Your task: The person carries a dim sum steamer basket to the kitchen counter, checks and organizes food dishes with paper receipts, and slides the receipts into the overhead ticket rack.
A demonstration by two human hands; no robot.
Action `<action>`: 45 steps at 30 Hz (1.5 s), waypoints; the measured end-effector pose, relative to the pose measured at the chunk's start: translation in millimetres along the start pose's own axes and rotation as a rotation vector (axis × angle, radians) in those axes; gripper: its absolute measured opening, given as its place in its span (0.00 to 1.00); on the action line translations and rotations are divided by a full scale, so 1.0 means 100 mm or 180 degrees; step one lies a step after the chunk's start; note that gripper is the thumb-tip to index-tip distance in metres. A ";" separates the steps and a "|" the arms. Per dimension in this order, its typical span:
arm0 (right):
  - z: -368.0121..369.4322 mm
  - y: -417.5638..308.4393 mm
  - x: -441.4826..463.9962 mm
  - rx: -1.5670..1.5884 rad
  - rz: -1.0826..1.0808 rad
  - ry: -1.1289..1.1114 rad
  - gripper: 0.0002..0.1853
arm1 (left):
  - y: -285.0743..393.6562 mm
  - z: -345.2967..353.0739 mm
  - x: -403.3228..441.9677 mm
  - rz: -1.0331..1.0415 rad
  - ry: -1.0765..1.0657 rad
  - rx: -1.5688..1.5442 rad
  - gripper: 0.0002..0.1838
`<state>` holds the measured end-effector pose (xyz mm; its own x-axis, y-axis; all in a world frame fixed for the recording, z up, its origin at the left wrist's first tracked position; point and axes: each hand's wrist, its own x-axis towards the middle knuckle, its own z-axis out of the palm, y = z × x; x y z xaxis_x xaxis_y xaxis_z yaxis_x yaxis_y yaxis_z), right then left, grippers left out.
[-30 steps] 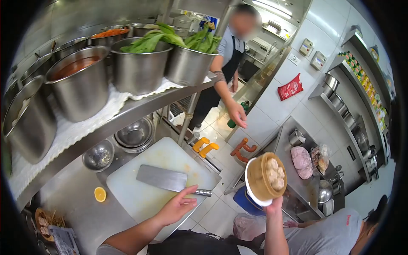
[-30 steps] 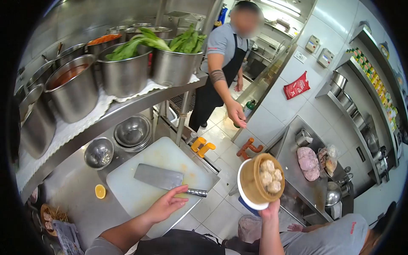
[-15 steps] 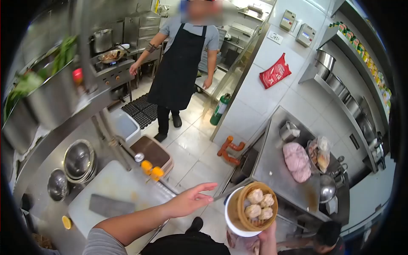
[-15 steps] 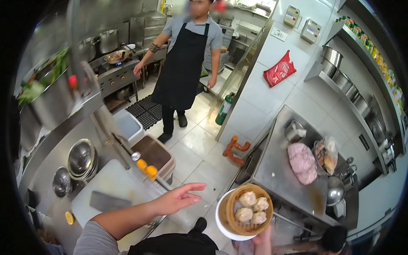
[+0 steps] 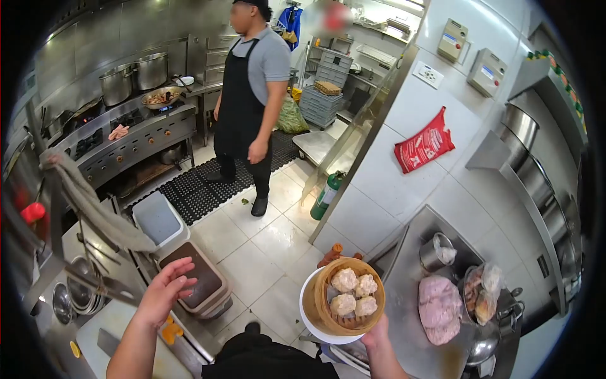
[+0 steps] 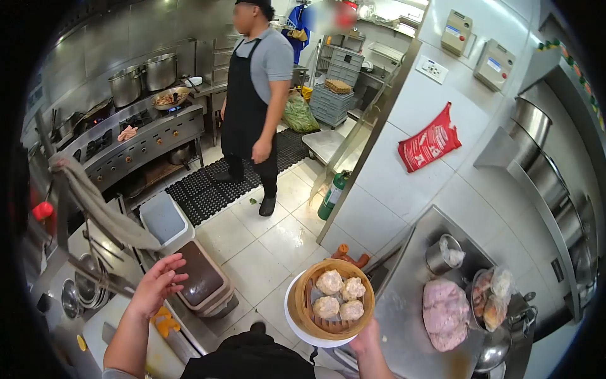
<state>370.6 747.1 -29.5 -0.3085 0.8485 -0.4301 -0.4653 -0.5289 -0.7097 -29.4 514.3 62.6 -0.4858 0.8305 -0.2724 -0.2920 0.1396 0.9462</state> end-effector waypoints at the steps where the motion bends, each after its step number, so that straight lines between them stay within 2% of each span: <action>1: 0.07 -0.05 0.25 0.0094 0.0037 -0.0220 0.26 | 0.06 0.03 0.19 0.0016 0.0021 -0.0021 0.24; 5: 0.59 -0.24 1.11 0.0100 0.0015 -0.0602 0.25 | 0.26 0.05 1.20 0.0141 -0.0125 0.0144 0.24; 13: 1.56 -0.69 2.65 -0.0066 0.0286 -0.0117 0.23 | 0.70 0.46 3.31 0.0073 -0.0578 0.0036 0.24; 16: 1.67 -0.76 3.33 0.0211 0.0354 -0.0244 0.23 | 0.71 0.77 4.16 0.0107 -0.0770 -0.0147 0.24; 21: 2.00 -0.89 4.56 0.0075 0.0427 -0.0216 0.24 | 0.44 1.36 5.67 -0.0674 -0.1445 -0.0304 0.26; 24: 2.41 -0.99 5.46 -0.0005 0.0690 -0.0408 0.24 | 0.62 1.64 6.44 -0.1205 -0.1394 -0.0430 0.25; 25: 2.71 -1.08 5.67 -0.0474 0.0635 -0.0352 0.25 | 0.61 1.67 6.73 -0.1275 -0.1263 -0.0282 0.25; 26: 2.82 -1.09 6.02 -0.0520 0.0791 -0.0537 0.27 | 0.64 1.66 7.00 -0.1297 -0.1269 -0.0237 0.25; 28: 3.41 -1.24 6.48 -0.0494 0.0831 -0.0632 0.29 | 0.75 1.60 7.53 -0.1002 -0.1142 -0.1065 0.26; 30: 3.77 -1.26 7.07 -0.0306 0.1005 -0.0870 0.27 | 0.99 1.52 7.96 -0.0809 -0.1191 -0.1273 0.27; 32: 4.24 -1.35 7.51 -0.0337 0.1083 -0.0919 0.27 | 1.19 1.47 8.41 -0.0555 -0.0922 -0.1514 0.30; 34: 4.65 -1.37 7.93 -0.0324 0.1209 -0.0918 0.28 | 1.34 1.38 8.83 -0.0863 -0.1026 -0.1563 0.40; 36: 4.98 -1.36 8.41 -0.0238 0.1264 -0.0875 0.29 | 1.52 1.37 9.30 -0.0905 -0.1053 -0.2022 0.43; 39: 5.31 -1.28 9.17 -0.0073 0.1101 -0.0977 0.30 | 1.79 1.26 10.19 -0.0776 -0.1328 -0.2087 0.44; 45: 6.04 -1.79 10.34 -0.0223 0.0643 -0.0877 0.32 | 2.23 1.30 11.96 -0.0635 -0.1821 -0.2076 0.42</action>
<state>-366.2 1707.5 -10.6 -0.6053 0.6847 -0.4058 -0.3168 -0.6750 -0.6664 -568.6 1609.2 -29.5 0.0592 0.9901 -0.1274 -0.8230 0.1206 0.5551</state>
